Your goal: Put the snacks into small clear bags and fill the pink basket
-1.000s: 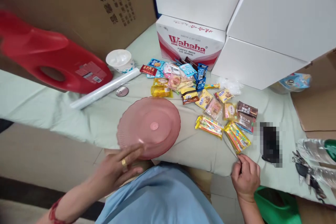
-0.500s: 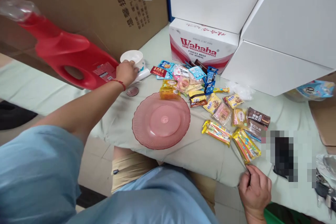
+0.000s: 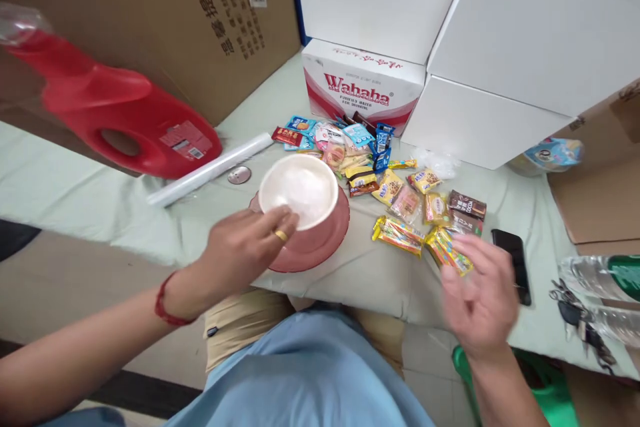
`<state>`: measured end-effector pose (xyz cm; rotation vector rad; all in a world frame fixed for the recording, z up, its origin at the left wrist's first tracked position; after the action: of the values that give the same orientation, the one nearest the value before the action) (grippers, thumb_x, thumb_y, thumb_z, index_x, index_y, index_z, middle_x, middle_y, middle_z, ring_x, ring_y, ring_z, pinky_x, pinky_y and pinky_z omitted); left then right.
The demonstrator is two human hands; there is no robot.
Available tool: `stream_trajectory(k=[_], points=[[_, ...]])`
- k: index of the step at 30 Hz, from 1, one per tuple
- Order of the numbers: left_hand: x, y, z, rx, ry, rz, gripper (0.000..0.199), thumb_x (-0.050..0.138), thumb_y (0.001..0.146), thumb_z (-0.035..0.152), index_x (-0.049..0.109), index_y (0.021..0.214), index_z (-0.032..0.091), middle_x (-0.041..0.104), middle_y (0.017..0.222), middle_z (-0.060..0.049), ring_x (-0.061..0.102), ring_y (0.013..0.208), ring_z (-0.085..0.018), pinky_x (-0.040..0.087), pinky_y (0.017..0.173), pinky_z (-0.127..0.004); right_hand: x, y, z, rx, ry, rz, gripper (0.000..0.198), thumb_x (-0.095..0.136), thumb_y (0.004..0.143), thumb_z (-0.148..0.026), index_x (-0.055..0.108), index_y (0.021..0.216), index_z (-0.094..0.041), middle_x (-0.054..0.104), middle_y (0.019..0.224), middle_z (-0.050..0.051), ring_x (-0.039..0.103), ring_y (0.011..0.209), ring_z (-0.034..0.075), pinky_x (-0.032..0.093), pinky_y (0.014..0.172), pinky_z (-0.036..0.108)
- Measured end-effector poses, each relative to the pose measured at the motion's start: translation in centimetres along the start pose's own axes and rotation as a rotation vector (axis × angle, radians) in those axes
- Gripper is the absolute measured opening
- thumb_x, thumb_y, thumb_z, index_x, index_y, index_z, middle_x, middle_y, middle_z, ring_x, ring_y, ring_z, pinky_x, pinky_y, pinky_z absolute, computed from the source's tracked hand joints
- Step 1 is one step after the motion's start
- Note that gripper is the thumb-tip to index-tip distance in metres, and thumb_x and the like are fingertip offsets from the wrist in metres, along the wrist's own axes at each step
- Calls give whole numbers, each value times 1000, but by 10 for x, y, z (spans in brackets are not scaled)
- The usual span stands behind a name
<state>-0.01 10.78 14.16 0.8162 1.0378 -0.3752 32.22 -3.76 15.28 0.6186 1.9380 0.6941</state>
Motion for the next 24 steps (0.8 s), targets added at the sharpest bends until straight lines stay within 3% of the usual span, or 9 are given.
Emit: stream_trajectory(k=[4, 7, 9, 12, 15, 20, 24], points=[[33, -15, 38, 183, 207, -228, 27, 46, 103, 11, 68, 116, 18, 73, 107, -11, 66, 72, -18, 48, 63, -33, 79, 57, -86, -254, 238, -400, 28, 60, 102, -27, 65, 129, -25, 68, 136, 13, 65, 127, 30, 54, 109, 52], [52, -24, 49, 232, 297, -393, 26, 51, 99, 6, 67, 118, 13, 71, 100, -12, 69, 74, -21, 50, 62, -34, 143, 69, -106, -207, 104, -731, 29, 57, 100, -20, 66, 127, -16, 62, 143, 18, 64, 129, 30, 55, 109, 47], [58, -28, 47, 209, 295, -465, 24, 52, 99, 6, 67, 117, 12, 69, 98, -12, 70, 77, -22, 52, 65, -34, 171, 68, -106, -150, -47, -849, 29, 57, 97, -13, 66, 125, -15, 61, 141, 18, 67, 120, 29, 57, 103, 44], [61, -36, 37, 177, 266, -487, 26, 53, 100, 8, 67, 121, 14, 70, 107, -13, 70, 89, -24, 54, 71, -35, 189, 66, -107, -165, -151, -856, 32, 54, 96, -6, 65, 125, -17, 59, 138, 15, 68, 113, 26, 58, 97, 40], [61, -43, 25, 173, 227, -437, 31, 54, 101, 7, 65, 128, 15, 68, 126, -17, 69, 105, -26, 57, 81, -37, 199, 58, -108, -179, -205, -978, 28, 58, 99, -13, 63, 127, -15, 61, 135, 16, 71, 106, 26, 57, 91, 37], [71, -54, 14, 161, 124, -403, 42, 48, 99, 1, 60, 138, 10, 67, 132, -19, 67, 116, -28, 59, 95, -41, 225, 51, -110, -221, -263, -1229, 61, 65, 96, -14, 44, 153, -11, 66, 142, 20, 73, 111, 26, 55, 90, 32], [73, -58, 11, 99, 39, -423, 43, 47, 97, 0, 59, 137, 12, 67, 129, -18, 68, 117, -27, 59, 96, -40, 248, 53, -112, -239, -326, -1378, 54, 72, 89, -16, 58, 141, -5, 78, 121, 21, 75, 107, 32, 55, 84, 35]])
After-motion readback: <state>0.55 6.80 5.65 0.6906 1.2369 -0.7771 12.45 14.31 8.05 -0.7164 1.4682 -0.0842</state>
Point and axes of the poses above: each hand's wrist, its own y-axis towards the middle knuckle, its own x-axis out of the palm, z = x × y, the point moved 5 cm from there along y, towards the middle knuckle
